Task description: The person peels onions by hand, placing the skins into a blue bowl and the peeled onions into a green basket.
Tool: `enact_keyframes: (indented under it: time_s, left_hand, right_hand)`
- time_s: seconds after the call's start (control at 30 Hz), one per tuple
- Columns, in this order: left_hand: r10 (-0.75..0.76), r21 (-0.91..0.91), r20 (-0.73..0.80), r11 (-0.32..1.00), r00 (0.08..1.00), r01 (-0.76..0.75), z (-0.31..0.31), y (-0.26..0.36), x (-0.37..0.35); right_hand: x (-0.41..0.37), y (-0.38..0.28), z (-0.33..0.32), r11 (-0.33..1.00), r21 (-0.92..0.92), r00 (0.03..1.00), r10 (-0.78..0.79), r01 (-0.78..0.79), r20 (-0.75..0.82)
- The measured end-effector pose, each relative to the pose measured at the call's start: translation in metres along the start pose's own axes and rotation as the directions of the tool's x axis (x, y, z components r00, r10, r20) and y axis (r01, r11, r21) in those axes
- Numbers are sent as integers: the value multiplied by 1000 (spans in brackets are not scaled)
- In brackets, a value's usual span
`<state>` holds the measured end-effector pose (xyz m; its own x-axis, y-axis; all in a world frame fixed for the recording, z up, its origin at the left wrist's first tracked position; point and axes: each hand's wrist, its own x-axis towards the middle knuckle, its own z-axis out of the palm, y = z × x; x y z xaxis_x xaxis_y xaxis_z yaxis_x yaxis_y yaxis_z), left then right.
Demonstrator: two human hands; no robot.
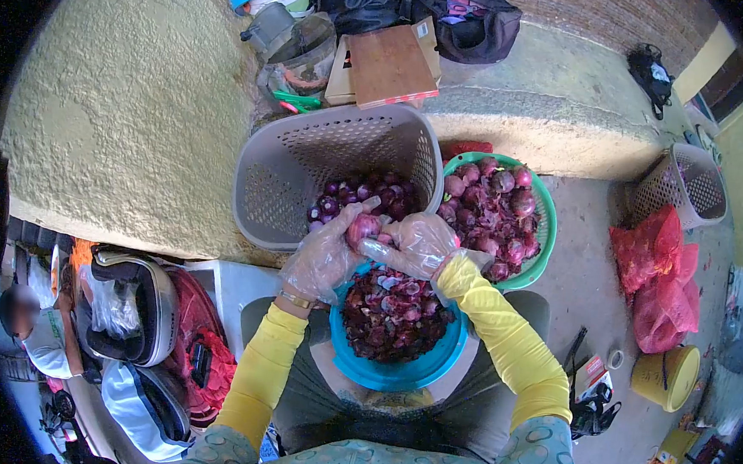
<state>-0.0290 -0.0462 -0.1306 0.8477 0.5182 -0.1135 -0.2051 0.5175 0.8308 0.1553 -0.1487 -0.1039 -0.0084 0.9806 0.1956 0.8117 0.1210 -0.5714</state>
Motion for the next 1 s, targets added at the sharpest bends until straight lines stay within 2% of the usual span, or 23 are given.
enact_keyframes:
  time_s: [0.03,0.1,0.13,0.2,0.23,0.27,0.3,0.4,0.43,0.47,0.5,0.53,0.57,0.6,0.63,0.67,0.7,0.73,0.77,0.8,0.93,1.0]
  left_hand:
    - [1,0,0,1000,1000,-1,3,3,-1]
    - [-198,-343,-126,928,972,145,16,14,-2]
    - [-199,-343,-125,928,972,146,16,13,-4]
    - [1,-85,-72,996,997,-7,14,7,-8]
    - [2,-85,-71,996,997,-8,9,4,-5]
    - [-82,-267,-127,963,989,46,4,5,1]
    - [-175,-442,-166,893,970,86,0,6,5]
    - [-181,-505,-154,859,971,80,-1,13,6]
    - [-181,-506,-155,859,971,79,-5,9,6]
    - [-87,-266,-174,963,981,38,-5,7,5]
    - [9,-8,-169,1000,986,-10,-6,7,4]
    - [9,-8,-169,1000,986,-10,-7,6,3]
    - [-70,-241,-219,970,973,15,6,18,1]
    - [-157,-462,-248,887,956,26,14,23,1]
    - [-157,-462,-249,887,956,25,12,18,2]
    - [-91,-253,-282,967,955,18,11,14,4]
    - [-21,-32,-300,999,954,12,9,11,5]
    - [-23,-32,-299,999,954,14,7,8,5]
    - [-142,-270,-262,961,955,68,13,14,4]
    - [-248,-490,-198,863,948,124,16,17,3]
    - [-265,-560,-238,823,934,91,8,4,7]
    - [-221,-488,-215,868,951,91,-6,-4,7]
  right_hand:
    - [0,-2,-1,1000,-29,999,3,-1,40]
    - [0,-4,-4,998,-57,997,6,-2,78]
    - [0,-5,-6,999,-33,994,-8,11,110]
    - [0,-8,-6,1000,-10,990,-22,24,142]
    - [-2,-11,-3,999,17,983,-46,44,179]
    - [-4,-14,0,997,46,974,-72,64,216]
    - [-6,-18,4,995,-9,962,-97,103,254]
    - [-7,-18,12,992,-24,940,-111,126,323]
    - [-5,-17,11,996,-55,928,-50,76,370]
    - [-4,-17,8,996,-54,927,-52,78,371]
    - [-4,-17,3,998,-11,960,-54,60,275]
    - [-4,-17,0,998,32,983,-50,45,176]
    - [-3,-17,-1,999,32,999,-24,22,47]
    - [-2,-16,-2,999,31,999,-24,23,48]
    - [-1,-13,-3,999,35,998,32,-30,-50]
    - [1,-11,-4,996,44,985,87,-81,-148]
    - [2,-12,-9,995,49,984,93,-86,-154]
    - [3,-9,-7,995,50,984,94,-88,-154]
    - [3,-6,-4,996,46,983,78,-72,-168]
    - [4,-5,-3,998,42,981,62,-55,-182]
    - [3,-4,-3,996,50,985,77,-70,-154]
    - [4,-4,-2,997,20,986,82,-80,-148]
